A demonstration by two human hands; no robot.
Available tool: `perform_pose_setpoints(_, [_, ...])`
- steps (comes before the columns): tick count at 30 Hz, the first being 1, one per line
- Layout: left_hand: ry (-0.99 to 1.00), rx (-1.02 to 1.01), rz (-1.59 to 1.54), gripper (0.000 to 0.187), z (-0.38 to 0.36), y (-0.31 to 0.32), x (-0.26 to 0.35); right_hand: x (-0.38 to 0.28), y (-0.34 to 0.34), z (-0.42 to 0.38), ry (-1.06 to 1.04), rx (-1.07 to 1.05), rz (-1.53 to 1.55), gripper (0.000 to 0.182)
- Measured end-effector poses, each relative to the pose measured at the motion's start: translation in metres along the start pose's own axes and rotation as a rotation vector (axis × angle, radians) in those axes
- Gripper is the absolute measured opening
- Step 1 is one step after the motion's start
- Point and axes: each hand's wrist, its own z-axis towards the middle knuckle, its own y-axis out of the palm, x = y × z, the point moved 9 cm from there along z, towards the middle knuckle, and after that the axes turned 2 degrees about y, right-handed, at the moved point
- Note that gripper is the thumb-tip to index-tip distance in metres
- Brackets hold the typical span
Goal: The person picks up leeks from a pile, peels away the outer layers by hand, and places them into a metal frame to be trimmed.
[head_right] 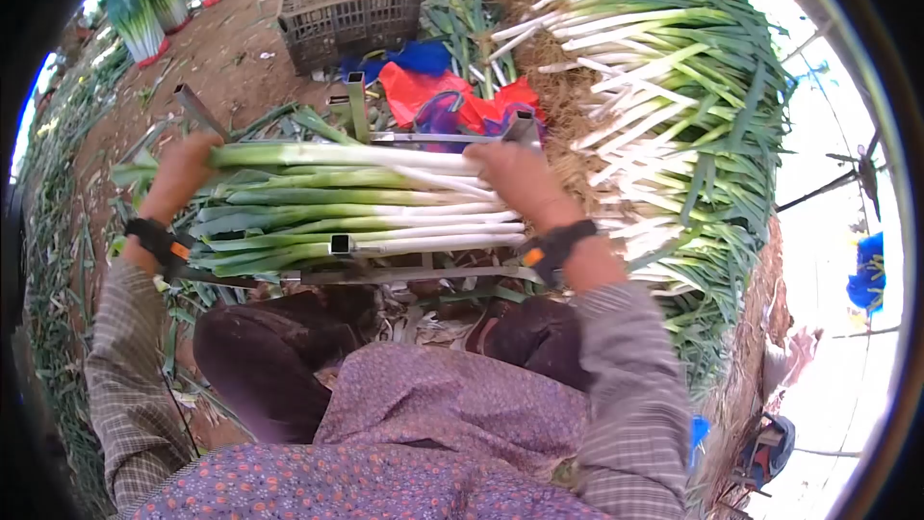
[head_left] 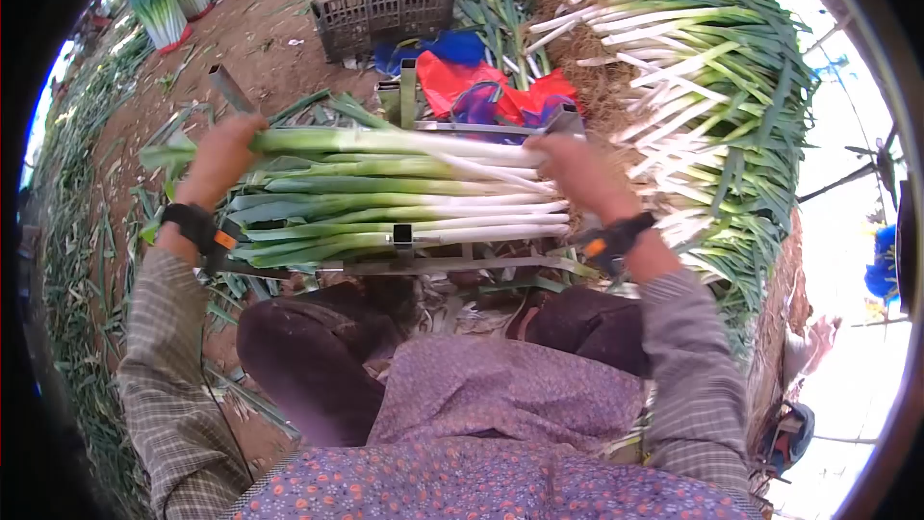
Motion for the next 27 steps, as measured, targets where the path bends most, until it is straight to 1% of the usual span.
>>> perform_pose_setpoints(1, [-0.034, -0.053, 0.019, 0.032, -0.009, 0.031, -0.004, 0.018, 0.047, 0.008, 0.013, -0.015, 0.063, 0.028])
perform_pose_setpoints(3, [-0.074, -0.224, 0.072, 0.04, -0.02, 0.095, -0.003, 0.036, 0.109, 0.009, 0.085, -0.035, 0.105, 0.027])
perform_pose_setpoints(4, [-0.106, -0.261, 0.017, 0.042, -0.025, 0.119, 0.003, 0.049, 0.135, 0.005, 0.061, 0.0, 0.115, 0.026])
perform_pose_setpoints(5, [-0.137, -0.296, -0.038, 0.043, -0.029, 0.135, 0.012, 0.055, 0.143, 0.004, 0.068, -0.007, 0.079, 0.025])
perform_pose_setpoints(7, [-0.133, -0.184, -0.082, 0.04, -0.025, 0.135, 0.043, 0.067, 0.156, 0.001, 0.093, -0.017, 0.003, 0.024])
perform_pose_setpoints(8, [-0.127, -0.124, -0.108, 0.039, -0.022, 0.133, 0.059, 0.07, 0.149, 0.0, 0.084, 0.014, 0.025, 0.022])
perform_pose_setpoints(11, [0.096, -0.151, -0.175, 0.033, -0.017, 0.144, 0.104, 0.084, 0.153, -0.008, 0.111, -0.246, -0.038, 0.02])
perform_pose_setpoints(12, [0.127, -0.176, -0.21, 0.031, -0.021, 0.149, 0.111, 0.087, 0.162, -0.008, 0.126, -0.364, -0.068, 0.017])
perform_pose_setpoints(14, [0.186, -0.231, -0.27, 0.026, -0.031, 0.158, 0.118, 0.079, 0.148, 0.011, 0.192, -0.489, -0.018, 0.016])
perform_pose_setpoints(15, [0.153, -0.225, -0.287, 0.024, -0.026, 0.155, 0.114, 0.076, 0.145, 0.019, 0.227, -0.546, 0.007, 0.016])
perform_pose_setpoints(16, [0.121, -0.219, -0.309, 0.022, -0.019, 0.151, 0.113, 0.068, 0.13, 0.032, 0.13, -0.31, -0.009, 0.022])
perform_pose_setpoints(17, [0.084, -0.215, -0.334, 0.02, -0.014, 0.149, 0.114, 0.066, 0.137, 0.036, 0.111, -0.278, -0.03, 0.023])
perform_pose_setpoints(18, [0.103, -0.135, -0.328, 0.017, -0.002, 0.138, 0.12, 0.067, 0.151, 0.039, 0.095, -0.243, -0.049, 0.024])
perform_pose_setpoints(19, [0.104, -0.115, -0.314, 0.019, 0.012, 0.138, 0.123, 0.069, 0.167, 0.042, 0.082, -0.204, -0.067, 0.026])
perform_pose_setpoints(20, [0.103, -0.093, -0.299, 0.021, 0.028, 0.139, 0.125, 0.074, 0.176, 0.042, 0.069, -0.124, -0.008, 0.026])
perform_pose_setpoints(21, [0.098, -0.07, -0.287, 0.023, 0.045, 0.142, 0.125, 0.073, 0.176, 0.041, 0.07, -0.139, 0.008, 0.025])
perform_pose_setpoints(23, [0.159, 0.052, -0.279, 0.033, 0.079, 0.161, 0.124, 0.068, 0.17, 0.033, 0.071, -0.171, 0.037, 0.023])
perform_pose_setpoints(24, [0.139, 0.001, -0.207, 0.036, 0.094, 0.177, 0.125, 0.072, 0.176, 0.028, 0.055, -0.15, 0.089, 0.02])
perform_pose_setpoints(27, [0.092, -0.123, -0.019, 0.042, 0.122, 0.224, 0.126, 0.068, 0.166, 0.02, 0.037, -0.162, 0.147, 0.019])
